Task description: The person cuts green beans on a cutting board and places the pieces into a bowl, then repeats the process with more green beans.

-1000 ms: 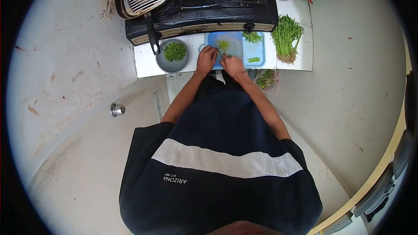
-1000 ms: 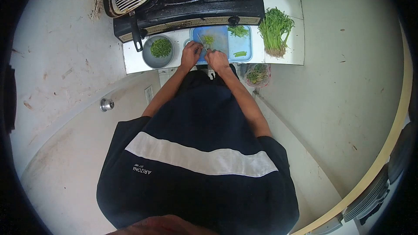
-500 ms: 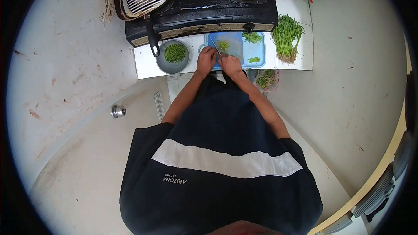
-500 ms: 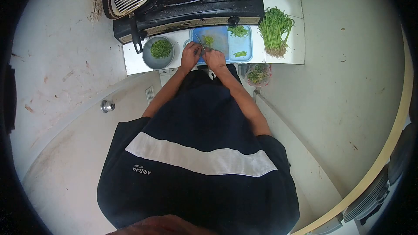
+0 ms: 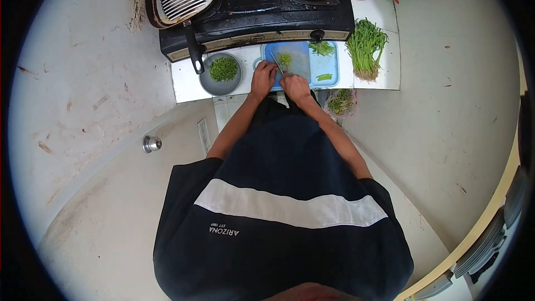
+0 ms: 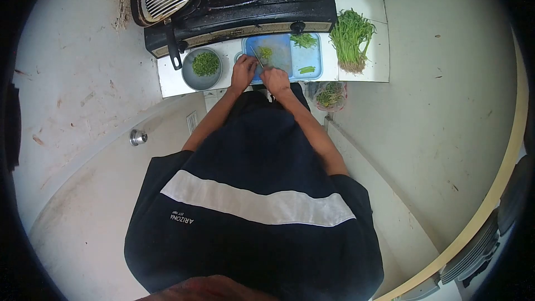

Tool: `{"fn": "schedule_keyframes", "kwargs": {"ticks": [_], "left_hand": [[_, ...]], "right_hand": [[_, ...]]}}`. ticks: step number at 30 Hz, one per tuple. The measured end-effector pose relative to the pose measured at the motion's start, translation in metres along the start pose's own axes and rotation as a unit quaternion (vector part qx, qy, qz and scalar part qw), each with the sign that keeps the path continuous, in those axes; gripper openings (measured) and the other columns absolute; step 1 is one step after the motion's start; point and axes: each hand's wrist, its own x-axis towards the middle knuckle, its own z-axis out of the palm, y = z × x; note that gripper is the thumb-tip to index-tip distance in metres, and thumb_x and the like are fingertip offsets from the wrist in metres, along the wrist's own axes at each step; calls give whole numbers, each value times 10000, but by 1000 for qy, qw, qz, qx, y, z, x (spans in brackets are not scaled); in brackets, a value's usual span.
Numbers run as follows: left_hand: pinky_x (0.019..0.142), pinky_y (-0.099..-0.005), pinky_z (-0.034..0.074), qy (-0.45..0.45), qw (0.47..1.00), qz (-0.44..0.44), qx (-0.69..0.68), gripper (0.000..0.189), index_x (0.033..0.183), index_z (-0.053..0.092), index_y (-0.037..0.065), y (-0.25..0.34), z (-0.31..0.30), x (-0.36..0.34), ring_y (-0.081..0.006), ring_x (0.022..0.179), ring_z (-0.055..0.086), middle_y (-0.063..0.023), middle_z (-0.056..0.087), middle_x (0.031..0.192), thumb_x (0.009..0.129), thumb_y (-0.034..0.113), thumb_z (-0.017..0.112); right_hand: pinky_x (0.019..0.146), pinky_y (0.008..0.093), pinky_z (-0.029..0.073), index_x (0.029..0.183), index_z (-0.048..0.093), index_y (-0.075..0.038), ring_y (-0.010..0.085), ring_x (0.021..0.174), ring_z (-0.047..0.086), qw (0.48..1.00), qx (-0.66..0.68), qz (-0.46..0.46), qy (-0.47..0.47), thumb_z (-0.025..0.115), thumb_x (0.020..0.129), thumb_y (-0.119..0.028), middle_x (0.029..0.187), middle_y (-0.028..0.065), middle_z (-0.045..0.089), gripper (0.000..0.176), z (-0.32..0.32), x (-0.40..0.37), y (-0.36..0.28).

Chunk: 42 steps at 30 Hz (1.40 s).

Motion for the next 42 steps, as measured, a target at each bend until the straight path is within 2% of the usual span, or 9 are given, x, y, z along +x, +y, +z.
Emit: {"fn": "schedule_keyframes", "kwargs": {"ticks": [2,3,9,11,18,21,27,30,42], "left_hand": [[764,-443,538,-15,996,-64,-52,93,968,723,0,3,-1,1,-360,857,663,-164,652,924,890,51,716],[764,-443,538,-15,996,-64,-52,93,968,723,0,1,0,1,-360,857,663,-164,652,924,890,51,716],[764,-451,541,-17,1000,-17,-4,98,977,725,0,1,-2,0,-367,861,664,-175,660,949,892,47,709],[780,-455,538,-10,1000,-3,-8,105,981,722,-4,2,-3,0,-373,880,659,-180,657,951,887,39,703],[803,-461,529,-9,1000,8,-4,99,977,724,-1,3,-3,-1,-381,899,646,-184,652,953,891,29,686],[806,-455,527,-9,1000,6,0,96,975,721,0,4,-4,-1,-381,901,644,-182,650,956,890,28,685],[831,-447,520,-10,1000,17,1,102,984,714,-5,1,-2,-2,-378,921,639,-176,652,967,892,27,681],[830,-447,521,-14,1000,14,6,105,986,712,-8,1,-2,-2,-380,915,637,-177,651,967,892,23,678],[811,-449,521,-12,1000,16,7,110,988,715,0,1,-2,-2,-378,899,635,-175,630,935,886,19,677]], "right_hand": [[716,487,589,943,690,-36,385,756,733,1000,18,9,-4,592,958,-309,773,206,724,291,-5,-4,0],[716,487,589,943,690,-36,385,756,733,1000,18,9,-4,592,958,-309,773,206,724,291,-6,-5,1],[716,491,592,953,695,-32,388,757,735,1000,19,15,9,592,962,-313,776,212,724,299,-2,-2,0],[708,529,574,948,681,-19,431,744,712,999,35,0,-11,568,972,-320,770,247,705,322,5,3,4],[707,528,575,960,677,-16,433,748,709,999,38,3,1,569,967,-307,775,252,701,311,-1,-3,3],[702,492,588,984,676,-27,400,749,726,1000,21,1,13,577,962,-302,794,217,723,293,-3,-8,6],[706,515,575,989,665,-17,424,750,715,999,45,-12,8,566,963,-294,787,226,715,295,-9,-9,9],[708,537,570,999,646,-13,451,773,703,998,63,-14,-4,577,970,-288,784,259,701,285,-8,-8,7],[695,514,580,908,667,-23,411,754,720,999,28,-11,24,569,974,-299,765,232,710,301,4,6,1]]}}
